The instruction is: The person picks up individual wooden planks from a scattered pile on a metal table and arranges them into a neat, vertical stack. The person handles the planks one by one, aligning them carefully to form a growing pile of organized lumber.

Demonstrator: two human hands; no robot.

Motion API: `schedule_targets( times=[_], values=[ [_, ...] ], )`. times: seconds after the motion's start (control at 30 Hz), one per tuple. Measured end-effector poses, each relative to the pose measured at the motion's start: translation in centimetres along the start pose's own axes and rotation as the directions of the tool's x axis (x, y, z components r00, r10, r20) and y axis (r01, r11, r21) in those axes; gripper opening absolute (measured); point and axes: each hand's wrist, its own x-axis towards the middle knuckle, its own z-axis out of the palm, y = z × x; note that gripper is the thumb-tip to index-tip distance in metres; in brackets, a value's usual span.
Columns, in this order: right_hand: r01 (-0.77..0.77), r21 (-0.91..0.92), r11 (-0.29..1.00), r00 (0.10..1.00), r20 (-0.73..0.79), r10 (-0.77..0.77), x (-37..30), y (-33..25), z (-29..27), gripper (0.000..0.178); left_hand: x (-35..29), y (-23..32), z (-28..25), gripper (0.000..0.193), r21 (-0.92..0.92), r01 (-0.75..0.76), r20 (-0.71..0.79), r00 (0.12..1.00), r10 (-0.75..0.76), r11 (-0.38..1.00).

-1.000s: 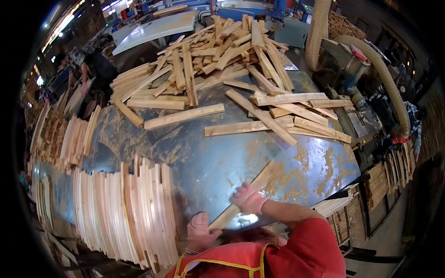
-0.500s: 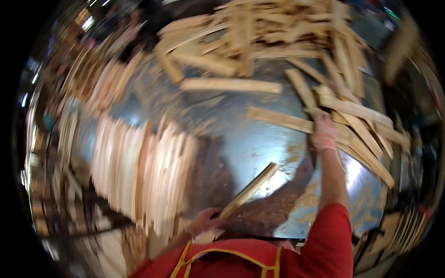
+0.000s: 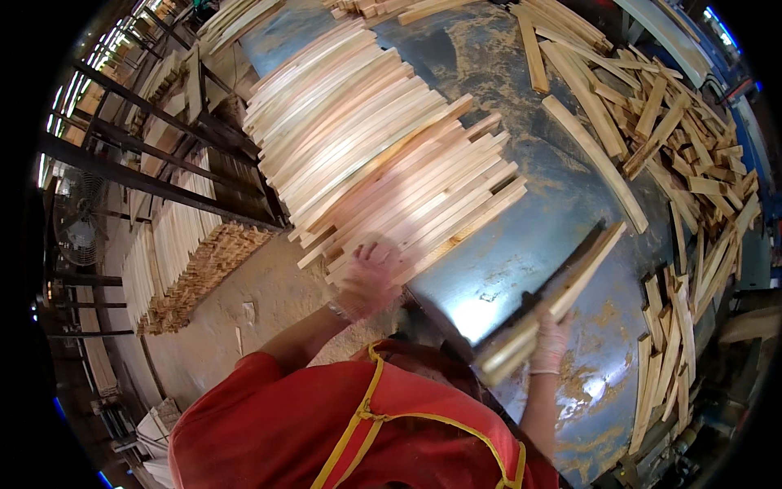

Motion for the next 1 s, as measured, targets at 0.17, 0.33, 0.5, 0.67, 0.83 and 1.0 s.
schedule_targets(
  times=[0.17,0.33,0.5,0.67,0.83,1.0],
  values=[
    [-0.145,0.389,0.910,0.973,0.221,0.061,-1.5,6.7,9.7,0.052,-8.1,-7.9,1.6,0.077,-0.267,0.091,-0.214,0.965,-0.151,0.959],
    [-0.182,0.412,0.893,0.930,0.367,0.021,-5.1,5.5,15.0,0.060,-10.6,-6.6,0.0,0.064,-0.691,0.058,-0.065,0.988,-0.141,0.720],
    [-0.083,0.385,0.919,0.984,0.179,0.014,-7.7,5.2,16.1,0.058,-5.1,1.1,-1.0,0.044,-0.880,0.466,0.474,0.842,0.260,0.096],
    [-0.119,-0.059,0.991,0.991,0.046,0.122,-5.9,5.2,12.7,0.044,-3.4,-0.7,0.5,0.053,-0.712,0.667,0.597,0.740,0.310,-0.221],
    [0.097,-0.671,0.735,0.924,0.336,0.184,-5.6,3.3,16.8,0.064,-4.6,-1.9,1.4,0.071,-0.802,0.514,0.401,0.841,0.364,-0.305],
    [-0.325,0.153,0.933,0.745,0.649,0.153,2.8,7.5,14.8,0.060,-2.3,1.8,0.3,0.066,-0.759,0.497,0.334,0.852,0.402,-0.421]
  ],
)
